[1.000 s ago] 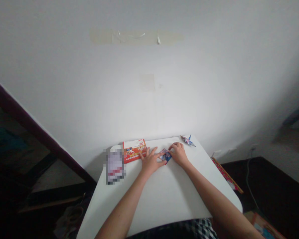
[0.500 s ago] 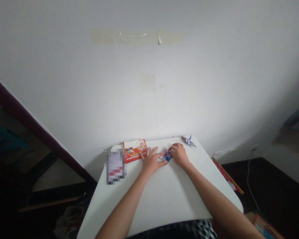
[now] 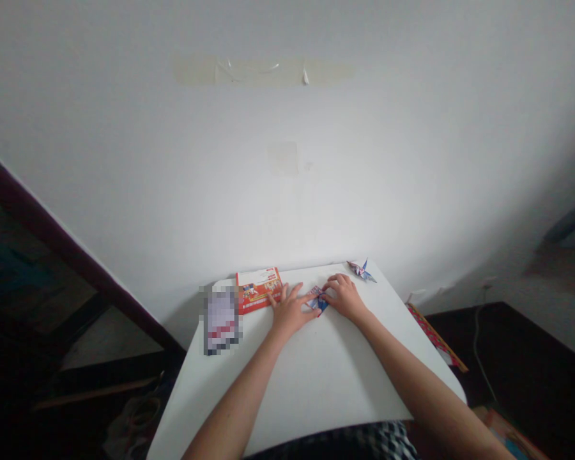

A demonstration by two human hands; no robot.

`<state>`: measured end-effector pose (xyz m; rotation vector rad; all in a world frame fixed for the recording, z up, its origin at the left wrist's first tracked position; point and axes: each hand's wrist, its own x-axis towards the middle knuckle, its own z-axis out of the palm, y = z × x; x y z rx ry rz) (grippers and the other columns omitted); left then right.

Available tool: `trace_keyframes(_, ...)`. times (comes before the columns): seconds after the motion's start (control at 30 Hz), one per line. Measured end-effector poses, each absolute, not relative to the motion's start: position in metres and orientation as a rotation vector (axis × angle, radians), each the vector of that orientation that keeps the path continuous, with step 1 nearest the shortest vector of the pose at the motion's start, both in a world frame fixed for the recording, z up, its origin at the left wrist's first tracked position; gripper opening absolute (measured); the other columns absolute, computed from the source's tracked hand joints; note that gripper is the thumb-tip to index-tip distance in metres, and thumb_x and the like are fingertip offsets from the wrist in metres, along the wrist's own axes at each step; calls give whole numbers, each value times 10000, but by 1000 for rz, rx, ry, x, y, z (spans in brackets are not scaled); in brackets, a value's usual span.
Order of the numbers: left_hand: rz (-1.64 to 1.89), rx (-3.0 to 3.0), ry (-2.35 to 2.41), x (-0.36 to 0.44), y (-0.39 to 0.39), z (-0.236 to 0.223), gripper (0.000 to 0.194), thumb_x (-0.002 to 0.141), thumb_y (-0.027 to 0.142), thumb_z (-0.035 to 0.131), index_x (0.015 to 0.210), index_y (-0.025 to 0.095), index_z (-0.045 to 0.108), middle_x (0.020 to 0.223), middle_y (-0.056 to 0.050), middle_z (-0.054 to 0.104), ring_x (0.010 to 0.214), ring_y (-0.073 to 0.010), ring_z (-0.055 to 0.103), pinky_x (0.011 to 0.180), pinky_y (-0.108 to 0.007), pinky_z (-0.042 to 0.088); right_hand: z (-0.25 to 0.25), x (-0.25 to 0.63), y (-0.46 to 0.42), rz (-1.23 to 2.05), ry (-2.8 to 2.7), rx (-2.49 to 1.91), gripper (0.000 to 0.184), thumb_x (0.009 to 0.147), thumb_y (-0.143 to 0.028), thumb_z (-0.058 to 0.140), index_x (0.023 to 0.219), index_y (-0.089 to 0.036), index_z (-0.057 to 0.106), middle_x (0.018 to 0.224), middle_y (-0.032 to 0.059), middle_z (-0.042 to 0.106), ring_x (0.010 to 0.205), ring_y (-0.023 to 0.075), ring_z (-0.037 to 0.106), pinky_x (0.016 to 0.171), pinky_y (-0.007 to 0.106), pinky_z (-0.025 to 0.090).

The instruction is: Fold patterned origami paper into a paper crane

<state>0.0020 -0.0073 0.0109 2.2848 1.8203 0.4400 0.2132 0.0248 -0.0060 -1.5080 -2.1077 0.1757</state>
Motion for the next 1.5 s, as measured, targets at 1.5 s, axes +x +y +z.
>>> trace_keyframes(1.5, 431, 2319, 1849, 1, -8, 11, 363, 926, 603, 585, 1282, 594, 654, 1646, 76, 423, 1564, -415, 206, 1186, -813, 13, -5, 217, 14, 196, -2187, -1397, 394, 828, -371, 783, 1201, -279, 694, 1324, 95, 616, 1292, 292, 532, 1131, 498, 396)
